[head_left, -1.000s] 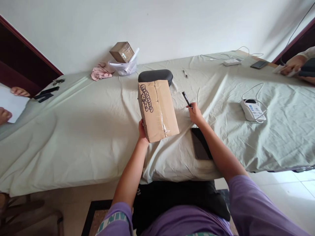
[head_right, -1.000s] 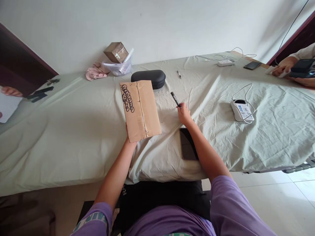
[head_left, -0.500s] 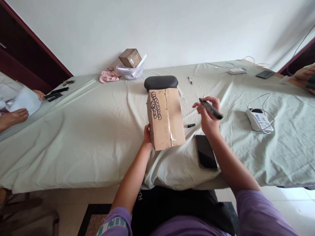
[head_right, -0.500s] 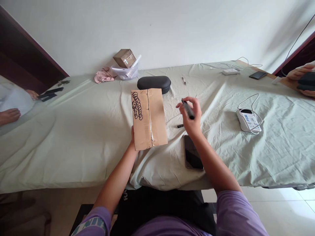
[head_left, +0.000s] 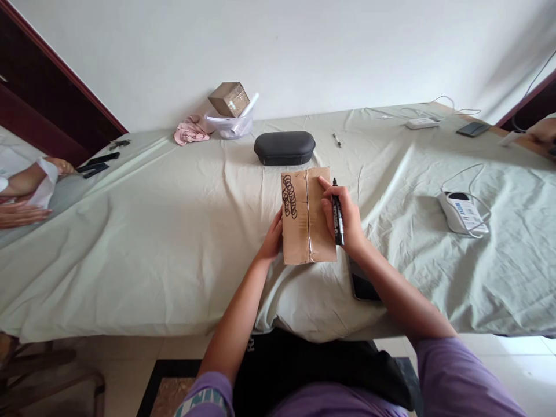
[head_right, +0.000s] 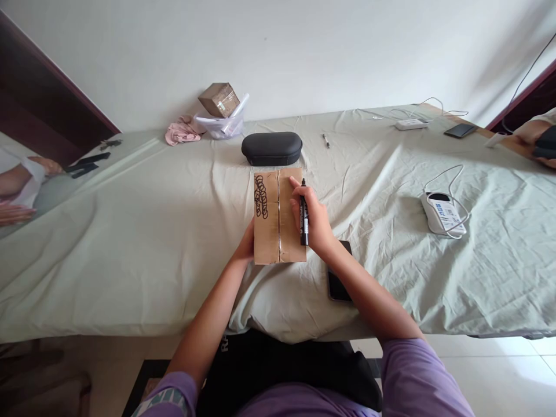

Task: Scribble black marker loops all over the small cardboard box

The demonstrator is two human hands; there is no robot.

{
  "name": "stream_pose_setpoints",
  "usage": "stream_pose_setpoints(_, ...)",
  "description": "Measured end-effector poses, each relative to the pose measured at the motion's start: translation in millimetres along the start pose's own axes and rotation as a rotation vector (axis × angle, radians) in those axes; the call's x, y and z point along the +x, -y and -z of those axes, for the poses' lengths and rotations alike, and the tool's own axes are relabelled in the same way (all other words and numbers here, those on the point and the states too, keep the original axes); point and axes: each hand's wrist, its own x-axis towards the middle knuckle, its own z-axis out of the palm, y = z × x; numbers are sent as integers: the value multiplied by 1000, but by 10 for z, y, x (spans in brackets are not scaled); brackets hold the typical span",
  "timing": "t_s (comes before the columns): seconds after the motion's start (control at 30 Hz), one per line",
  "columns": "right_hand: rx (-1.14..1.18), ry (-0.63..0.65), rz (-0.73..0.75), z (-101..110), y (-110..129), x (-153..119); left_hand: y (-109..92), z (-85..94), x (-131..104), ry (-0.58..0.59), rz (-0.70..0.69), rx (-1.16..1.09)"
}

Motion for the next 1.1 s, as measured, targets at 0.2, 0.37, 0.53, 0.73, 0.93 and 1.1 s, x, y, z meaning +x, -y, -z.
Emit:
stream_pose_setpoints(0.2,-82,12,20,89,-83,32,-297,-46,-120,94,-36,196)
stream_pose_setpoints(0.37,-98,-61,79,150,69,119,-293,-109,-76,64,-7,142)
stream_pose_setpoints(0.53,169,90,-91,9,295,197,-175,-180,-6,-13,8,98)
stream_pose_setpoints(0.73,209,199,-151,-121,364,344,-147,-186,96,-26,30,59)
stream_pose_setpoints(0.93,248,91,-173,-183,290,501,-191,-226,297,-58,7,61)
stream_pose_setpoints(1.1,203,96,-130,-185,232,502,-130,-265,283,-62,-64,60)
